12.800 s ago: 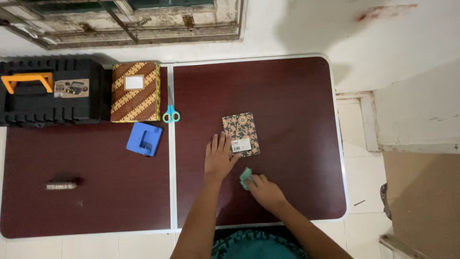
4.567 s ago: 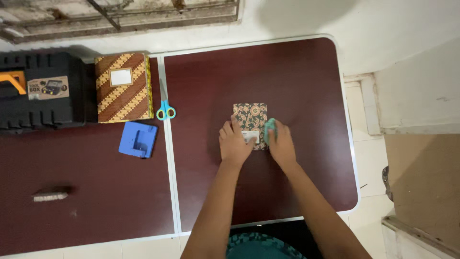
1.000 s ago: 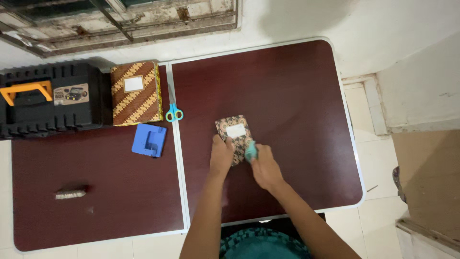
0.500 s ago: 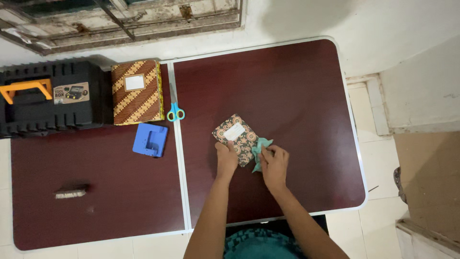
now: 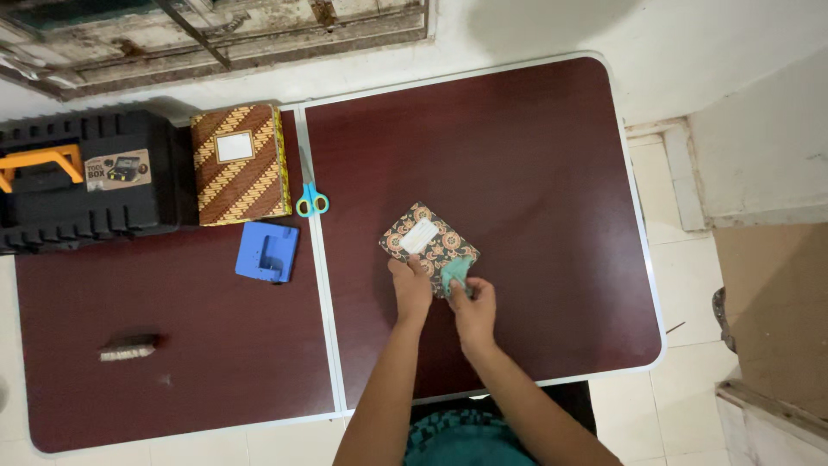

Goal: The person wipes a small patterned box and a blue plastic object with a cloth on a maroon table. They then move the box, the blue object, a pair of scissors, and a black toolbox from the table to the floor, and finally wipe the table surface.

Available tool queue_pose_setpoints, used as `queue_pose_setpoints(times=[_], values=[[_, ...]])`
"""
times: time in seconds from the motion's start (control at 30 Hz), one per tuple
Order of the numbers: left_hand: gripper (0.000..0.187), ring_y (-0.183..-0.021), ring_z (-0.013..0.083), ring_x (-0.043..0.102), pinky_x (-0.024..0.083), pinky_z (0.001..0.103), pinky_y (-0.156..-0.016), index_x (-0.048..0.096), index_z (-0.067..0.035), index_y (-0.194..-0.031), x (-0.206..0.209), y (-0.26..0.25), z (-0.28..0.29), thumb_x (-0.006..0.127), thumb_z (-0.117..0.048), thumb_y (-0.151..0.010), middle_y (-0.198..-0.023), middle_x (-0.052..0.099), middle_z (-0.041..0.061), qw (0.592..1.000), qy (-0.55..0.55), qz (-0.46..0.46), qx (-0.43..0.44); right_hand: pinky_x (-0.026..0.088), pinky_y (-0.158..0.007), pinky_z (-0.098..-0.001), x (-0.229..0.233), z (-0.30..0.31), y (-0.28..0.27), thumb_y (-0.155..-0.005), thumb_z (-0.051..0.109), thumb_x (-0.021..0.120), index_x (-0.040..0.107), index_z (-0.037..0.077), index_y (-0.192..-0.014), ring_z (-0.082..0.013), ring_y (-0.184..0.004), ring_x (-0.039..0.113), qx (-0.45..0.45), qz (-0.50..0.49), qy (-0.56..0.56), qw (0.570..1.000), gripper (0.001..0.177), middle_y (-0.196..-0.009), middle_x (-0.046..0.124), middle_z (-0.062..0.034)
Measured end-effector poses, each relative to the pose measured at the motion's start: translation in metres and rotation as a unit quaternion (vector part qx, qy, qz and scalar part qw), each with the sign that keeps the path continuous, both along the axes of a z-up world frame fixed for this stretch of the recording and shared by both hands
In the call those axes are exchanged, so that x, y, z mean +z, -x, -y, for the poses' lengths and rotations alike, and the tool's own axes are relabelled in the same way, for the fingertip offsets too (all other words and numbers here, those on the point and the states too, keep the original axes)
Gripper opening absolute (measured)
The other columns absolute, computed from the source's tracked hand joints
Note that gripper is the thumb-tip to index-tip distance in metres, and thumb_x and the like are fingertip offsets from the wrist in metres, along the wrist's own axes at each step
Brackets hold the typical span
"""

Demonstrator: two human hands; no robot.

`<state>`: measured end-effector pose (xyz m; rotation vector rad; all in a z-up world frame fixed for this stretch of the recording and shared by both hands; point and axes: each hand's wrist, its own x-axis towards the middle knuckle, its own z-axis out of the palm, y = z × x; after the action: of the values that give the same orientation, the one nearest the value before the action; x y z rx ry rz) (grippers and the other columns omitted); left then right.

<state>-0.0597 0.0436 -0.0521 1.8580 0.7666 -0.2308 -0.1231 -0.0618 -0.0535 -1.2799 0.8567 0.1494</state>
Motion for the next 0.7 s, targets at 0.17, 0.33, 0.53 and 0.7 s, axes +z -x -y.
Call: queue_pose_setpoints(times=[0.17,0.33,0.53,0.7], values=[[0.036,-0.102,0.038,0.069,0.053,0.047,-0.088,0.044,0.008,-0.119,0.0,0.001,-0.017,0.048,-0.025,-0.105,-0.113,0.066,0.029,1.0,0.006,0.005,-0.021,0.061,-0.092,-0.035,0.02,0.032,-0.046,-0.094,0.017,0.069,0.04,-0.003,-0.142,-0.0261,-0.114,0.065,0.039,-0.027,0.049,0.998,0.059,-0.136,0.057,-0.0218],[0.036,-0.104,0.0383,0.07,0.054,0.045,-0.088,0.045,0.009,-0.119,-0.002,0.004,-0.012,0.049,-0.024,-0.105,-0.114,0.067,0.03,0.999,0.001,0.037,-0.001,0.059,-0.099,-0.0343,0.037,0.03,-0.059,-0.098,0.023,0.065,0.048,-0.005,-0.141,-0.0233,-0.119,0.065,0.031,-0.003,0.022,0.999,0.054,-0.136,0.06,-0.0175],[0.037,-0.108,0.0428,0.067,0.052,0.05,-0.09,0.041,0.006,-0.126,0.01,-0.001,0.001,0.047,-0.024,-0.106,-0.116,0.065,0.03,1.0,-0.006,0.021,0.012,0.059,-0.094,-0.0364,0.031,0.009,-0.013,-0.097,0.025,0.067,0.057,-0.012,-0.133,-0.0253,-0.105,0.069,0.103,0.008,-0.038,0.994,0.052,-0.122,0.068,-0.022],[0.036,-0.105,0.0466,0.067,0.051,0.053,-0.088,0.043,0.003,-0.124,0.029,-0.005,-0.001,0.046,-0.028,-0.107,-0.112,0.067,0.031,0.998,-0.05,-0.009,-0.023,0.063,-0.091,-0.0361,0.025,0.019,-0.009,-0.091,0.02,0.073,0.054,-0.012,-0.129,-0.0267,-0.103,0.073,0.143,-0.02,-0.03,0.989,0.053,-0.117,0.069,-0.0244]])
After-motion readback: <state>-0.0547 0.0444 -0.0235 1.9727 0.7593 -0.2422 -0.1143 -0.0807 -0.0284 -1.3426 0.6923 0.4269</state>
